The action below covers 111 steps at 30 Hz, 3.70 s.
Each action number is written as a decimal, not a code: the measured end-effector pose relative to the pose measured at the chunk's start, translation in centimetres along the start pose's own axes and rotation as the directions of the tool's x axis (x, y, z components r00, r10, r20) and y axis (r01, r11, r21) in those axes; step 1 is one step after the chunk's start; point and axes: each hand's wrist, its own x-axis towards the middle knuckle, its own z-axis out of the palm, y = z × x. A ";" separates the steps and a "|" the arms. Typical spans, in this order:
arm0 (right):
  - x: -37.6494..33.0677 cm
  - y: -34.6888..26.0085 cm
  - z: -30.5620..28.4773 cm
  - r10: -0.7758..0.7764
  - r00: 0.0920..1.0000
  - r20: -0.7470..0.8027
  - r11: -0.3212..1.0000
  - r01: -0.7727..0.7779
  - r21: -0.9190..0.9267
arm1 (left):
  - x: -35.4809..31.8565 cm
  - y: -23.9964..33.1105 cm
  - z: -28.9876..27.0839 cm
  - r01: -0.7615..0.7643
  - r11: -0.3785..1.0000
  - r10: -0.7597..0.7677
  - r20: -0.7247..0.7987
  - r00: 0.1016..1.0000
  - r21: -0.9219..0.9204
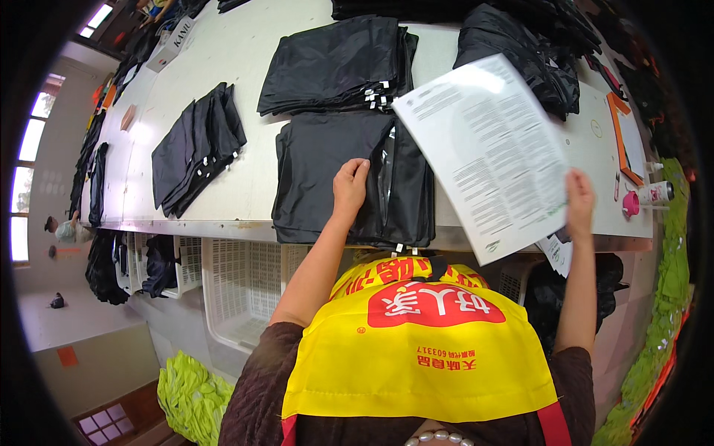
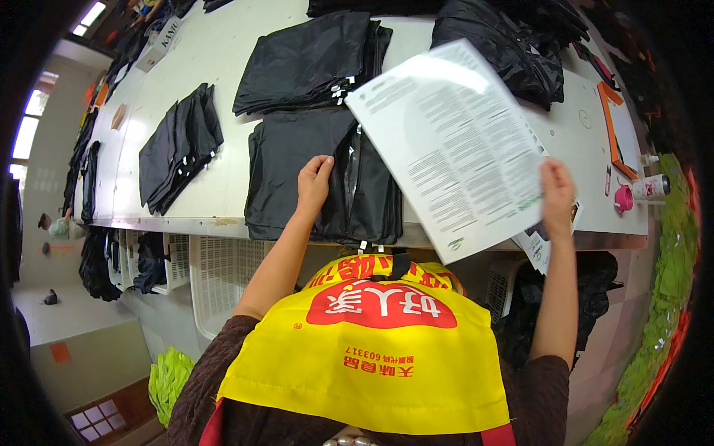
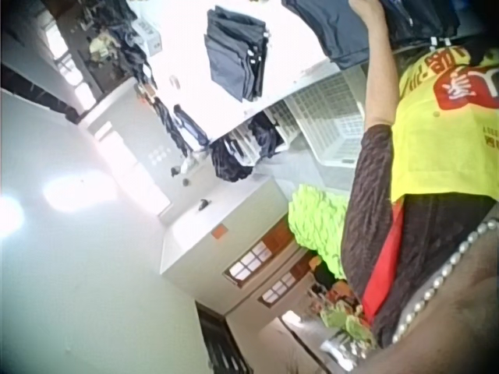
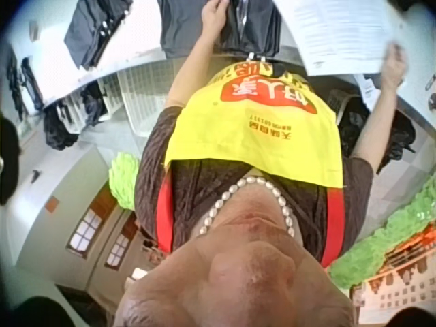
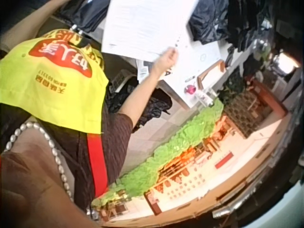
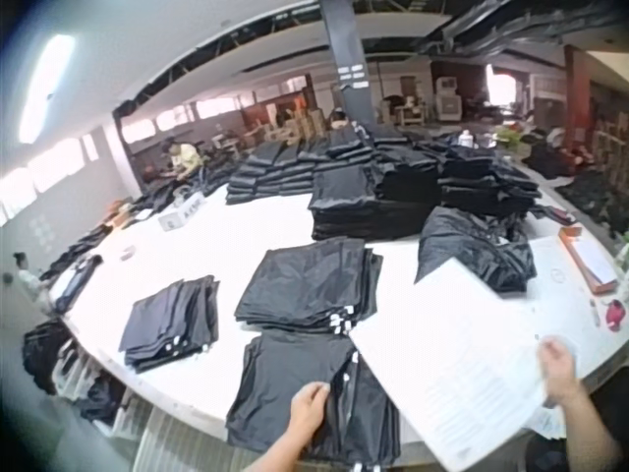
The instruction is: The person folds black garments, inserts a paper insert into each, and places them into black plastic bags. The person stacks the finished packages on the table and continues the process with additional items.
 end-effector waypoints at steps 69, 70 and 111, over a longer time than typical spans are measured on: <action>-3.8 -1.2 25.6 0.247 0.814 0.526 0.857 0.070 -0.510 | 2.6 4.0 4.1 -0.472 0.648 0.135 0.520 0.843 0.598; -3.8 -0.2 26.1 0.226 0.808 0.544 0.891 0.054 -0.451 | 3.5 3.8 4.6 -0.461 0.649 0.123 0.514 0.849 0.605; -5.8 3.2 3.9 0.118 0.946 0.302 0.526 0.199 -0.827 | 3.6 -1.1 -36.6 -0.082 0.564 -0.405 -0.362 0.840 -0.822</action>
